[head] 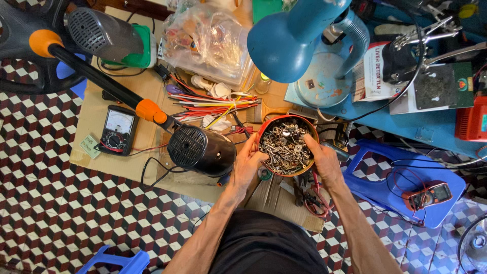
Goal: The person selects screws from a container and uses a cordless drill to fasten them into a black cylindrical device. They also handle a multimeter and various wires on the cluttered workbench.
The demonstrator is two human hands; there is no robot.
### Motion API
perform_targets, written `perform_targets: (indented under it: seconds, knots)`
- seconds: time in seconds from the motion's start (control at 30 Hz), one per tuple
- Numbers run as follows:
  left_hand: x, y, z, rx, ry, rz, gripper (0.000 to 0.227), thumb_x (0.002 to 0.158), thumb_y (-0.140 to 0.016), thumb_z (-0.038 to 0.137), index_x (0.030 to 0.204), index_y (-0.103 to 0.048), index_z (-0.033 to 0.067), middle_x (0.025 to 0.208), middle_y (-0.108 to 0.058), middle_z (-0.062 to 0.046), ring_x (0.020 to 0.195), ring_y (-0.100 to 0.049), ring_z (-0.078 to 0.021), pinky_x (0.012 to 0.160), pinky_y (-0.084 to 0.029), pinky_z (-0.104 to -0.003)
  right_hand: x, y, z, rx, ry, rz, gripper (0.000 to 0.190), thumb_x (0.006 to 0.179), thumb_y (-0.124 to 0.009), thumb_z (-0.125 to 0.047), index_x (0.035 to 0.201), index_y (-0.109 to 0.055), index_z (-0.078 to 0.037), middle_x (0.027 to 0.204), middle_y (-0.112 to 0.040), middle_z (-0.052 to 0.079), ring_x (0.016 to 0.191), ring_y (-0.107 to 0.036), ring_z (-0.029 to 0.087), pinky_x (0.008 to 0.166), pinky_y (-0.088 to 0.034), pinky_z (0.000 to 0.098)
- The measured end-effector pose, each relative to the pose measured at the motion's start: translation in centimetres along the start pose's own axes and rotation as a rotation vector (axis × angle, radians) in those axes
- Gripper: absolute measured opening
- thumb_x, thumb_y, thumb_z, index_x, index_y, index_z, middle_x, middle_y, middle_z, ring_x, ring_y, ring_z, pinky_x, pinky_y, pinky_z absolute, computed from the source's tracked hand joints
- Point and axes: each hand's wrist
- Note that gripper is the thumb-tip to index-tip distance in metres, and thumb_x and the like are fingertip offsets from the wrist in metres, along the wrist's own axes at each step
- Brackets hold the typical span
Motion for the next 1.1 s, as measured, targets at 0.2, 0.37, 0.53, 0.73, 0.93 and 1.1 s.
perform_targets:
  seconds: [0.2, 0.37, 0.53, 0.73, 0.93, 1.1]
  knots:
    - [-0.8, -4.0, 3.5, 0.087, -0.283, 0.235, 0.064, 0.107, -0.037, 0.045, 0.151, -0.044, -0.0006, 0.15, -0.054, -0.012, 0.14, -0.048, -0.0224, 0.117, -0.032, -0.035, -3.3, -1.2, -0.4, -0.194, 0.225, 0.333, 0.078, 0.107, -0.049, -0.063, 0.083, -0.065, 0.01, 0.072, -0.055, 0.022, 0.072, -0.047, 0.025, 0.066, -0.042, 0.0474]
    - [-1.0, -4.9, 1.3, 0.325, -0.524, 0.455, 0.067, 0.11, -0.028, 0.049, 0.146, -0.051, -0.0024, 0.144, -0.058, -0.018, 0.135, -0.05, -0.0292, 0.115, -0.034, -0.036, -4.0, -3.5, 0.3, -0.245, 0.431, 0.436, 0.085, 0.106, -0.03, -0.067, 0.094, -0.065, 0.009, 0.08, -0.061, 0.027, 0.077, -0.055, 0.044, 0.078, -0.042, 0.0524]
    - [3.0, -2.8, -1.2, 0.41, -0.242, 0.576, 0.066, 0.105, -0.032, 0.052, 0.134, -0.062, 0.0011, 0.126, -0.066, -0.021, 0.121, -0.058, -0.0332, 0.105, -0.042, -0.039, -2.4, -5.1, 1.4, -0.226, 0.068, 0.353, 0.089, 0.097, -0.03, -0.072, 0.105, -0.071, 0.008, 0.093, -0.067, 0.033, 0.092, -0.061, 0.047, 0.088, -0.044, 0.052]
    - [2.9, -2.3, -1.8, 0.498, -0.322, 0.568, 0.065, 0.108, -0.031, 0.051, 0.134, -0.061, 0.0002, 0.127, -0.064, -0.022, 0.121, -0.056, -0.0361, 0.104, -0.041, -0.042, -2.2, -5.1, 2.4, -0.249, 0.144, 0.37, 0.089, 0.098, -0.029, -0.072, 0.104, -0.07, 0.008, 0.096, -0.067, 0.034, 0.095, -0.061, 0.049, 0.087, -0.044, 0.0529]
    - [1.8, -3.0, -2.6, 0.452, -0.484, 0.482, 0.064, 0.108, -0.031, 0.049, 0.139, -0.056, -0.0014, 0.129, -0.061, -0.024, 0.121, -0.057, -0.0388, 0.104, -0.041, -0.043, -1.3, -4.6, 5.0, -0.316, 0.235, 0.433, 0.089, 0.104, -0.022, -0.067, 0.1, -0.069, 0.009, 0.094, -0.066, 0.037, 0.091, -0.06, 0.053, 0.086, -0.043, 0.0585]
    - [3.6, -2.9, -2.5, 0.553, -0.224, 0.531, 0.061, 0.108, -0.033, 0.047, 0.134, -0.06, -0.0009, 0.126, -0.062, -0.025, 0.118, -0.058, -0.0393, 0.103, -0.043, -0.043, -0.4, -5.1, 5.2, -0.336, 0.156, 0.428, 0.089, 0.103, -0.021, -0.066, 0.101, -0.071, 0.008, 0.088, -0.064, 0.037, 0.089, -0.058, 0.055, 0.085, -0.042, 0.0593]
Point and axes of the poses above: each hand's wrist, its own x-axis towards the middle knuckle, its own y-axis out of the back of the hand, z = x × y
